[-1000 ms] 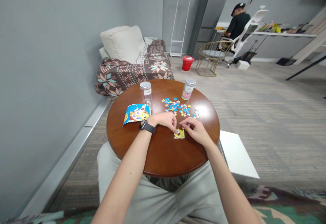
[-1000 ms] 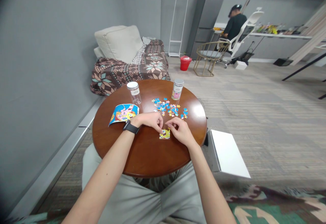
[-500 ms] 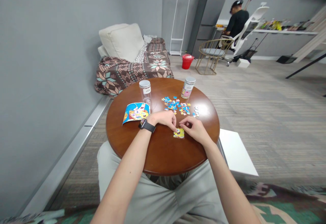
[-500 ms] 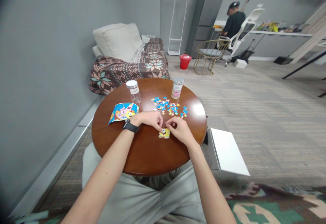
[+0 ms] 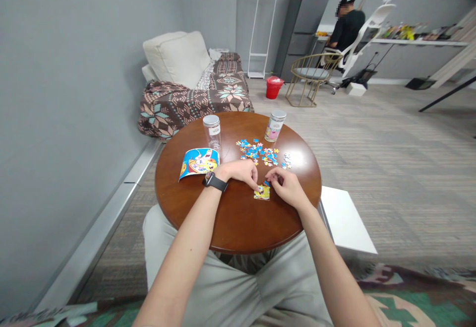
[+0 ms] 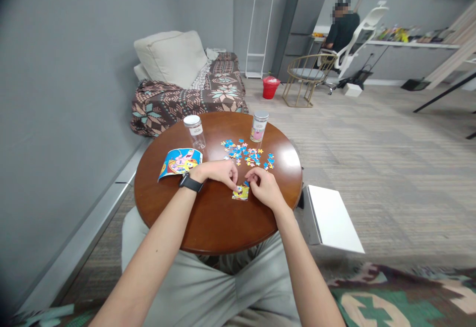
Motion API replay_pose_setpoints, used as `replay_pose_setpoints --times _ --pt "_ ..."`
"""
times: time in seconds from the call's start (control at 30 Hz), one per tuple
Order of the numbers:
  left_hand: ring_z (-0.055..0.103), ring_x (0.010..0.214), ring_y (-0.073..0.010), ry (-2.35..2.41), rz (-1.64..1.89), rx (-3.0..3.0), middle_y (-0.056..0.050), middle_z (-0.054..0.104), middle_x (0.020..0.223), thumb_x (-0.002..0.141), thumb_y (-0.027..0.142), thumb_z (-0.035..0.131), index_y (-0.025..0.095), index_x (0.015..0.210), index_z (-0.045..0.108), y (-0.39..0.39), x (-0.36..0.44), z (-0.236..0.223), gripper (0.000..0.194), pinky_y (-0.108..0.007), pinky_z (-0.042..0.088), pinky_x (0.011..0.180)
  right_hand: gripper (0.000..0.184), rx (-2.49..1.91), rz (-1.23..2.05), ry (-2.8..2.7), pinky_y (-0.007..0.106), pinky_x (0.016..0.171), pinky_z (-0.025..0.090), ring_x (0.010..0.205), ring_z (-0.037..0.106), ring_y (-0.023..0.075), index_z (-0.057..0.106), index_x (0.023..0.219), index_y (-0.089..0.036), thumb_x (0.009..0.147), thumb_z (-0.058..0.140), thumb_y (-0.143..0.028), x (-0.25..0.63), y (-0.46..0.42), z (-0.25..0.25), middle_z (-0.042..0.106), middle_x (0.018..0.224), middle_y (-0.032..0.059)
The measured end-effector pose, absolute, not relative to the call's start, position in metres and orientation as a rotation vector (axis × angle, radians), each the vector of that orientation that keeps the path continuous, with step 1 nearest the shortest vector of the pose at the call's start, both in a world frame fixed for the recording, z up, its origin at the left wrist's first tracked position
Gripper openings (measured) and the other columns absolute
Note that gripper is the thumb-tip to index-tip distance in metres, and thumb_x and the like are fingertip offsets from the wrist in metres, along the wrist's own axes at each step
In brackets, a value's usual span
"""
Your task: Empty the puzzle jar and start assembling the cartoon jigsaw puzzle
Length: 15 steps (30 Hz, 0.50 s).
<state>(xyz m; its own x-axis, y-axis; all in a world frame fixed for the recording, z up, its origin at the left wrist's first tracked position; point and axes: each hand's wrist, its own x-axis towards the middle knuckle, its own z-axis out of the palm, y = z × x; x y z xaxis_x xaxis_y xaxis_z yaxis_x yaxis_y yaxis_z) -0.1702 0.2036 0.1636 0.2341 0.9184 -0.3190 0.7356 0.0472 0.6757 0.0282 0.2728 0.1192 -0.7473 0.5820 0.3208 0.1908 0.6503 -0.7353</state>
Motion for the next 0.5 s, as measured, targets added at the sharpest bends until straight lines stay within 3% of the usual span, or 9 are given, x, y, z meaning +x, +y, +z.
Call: replay_pose_setpoints --times 0.13,0.33,0.5 --pt "0.041 0.051 -0.0078 1.543 0.295 1.717 0.003 0.056 0.052 0.054 0.050 0.083 0.016 0.065 0.073 0.2033 -0.1700 0.1640 0.038 -0.025 0.027 0.052 0.022 -0.560 0.965 -2.301 0.028 0.064 0.046 0.065 0.056 0.0146 0.064 0.083 -0.019 0.072 0.047 -0.011 0.0301 0.2728 0.1202 0.065 0.077 0.0026" --pt "0.042 0.053 -0.0080 1.540 0.250 1.728 0.003 0.057 0.055 0.056 0.051 0.082 0.015 0.068 0.073 0.2032 -0.1703 0.1663 0.039 -0.025 0.027 0.053 0.024 -0.375 0.924 -2.444 0.034 0.078 0.046 0.081 0.057 0.0184 0.065 0.095 -0.021 0.074 0.058 -0.012 0.0307 0.2732 0.1209 0.065 0.088 0.0041" --pt "0.042 0.053 -0.0081 1.538 0.256 1.726 0.003 0.058 0.056 0.057 0.051 0.081 0.015 0.068 0.073 0.2032 -0.1705 0.1663 0.039 -0.025 0.028 0.053 0.017 -0.411 0.918 -2.440 0.034 0.077 0.047 0.080 0.057 0.0185 0.065 0.092 -0.021 0.078 0.060 -0.016 0.0295 0.2740 0.1195 0.065 0.087 0.0042"
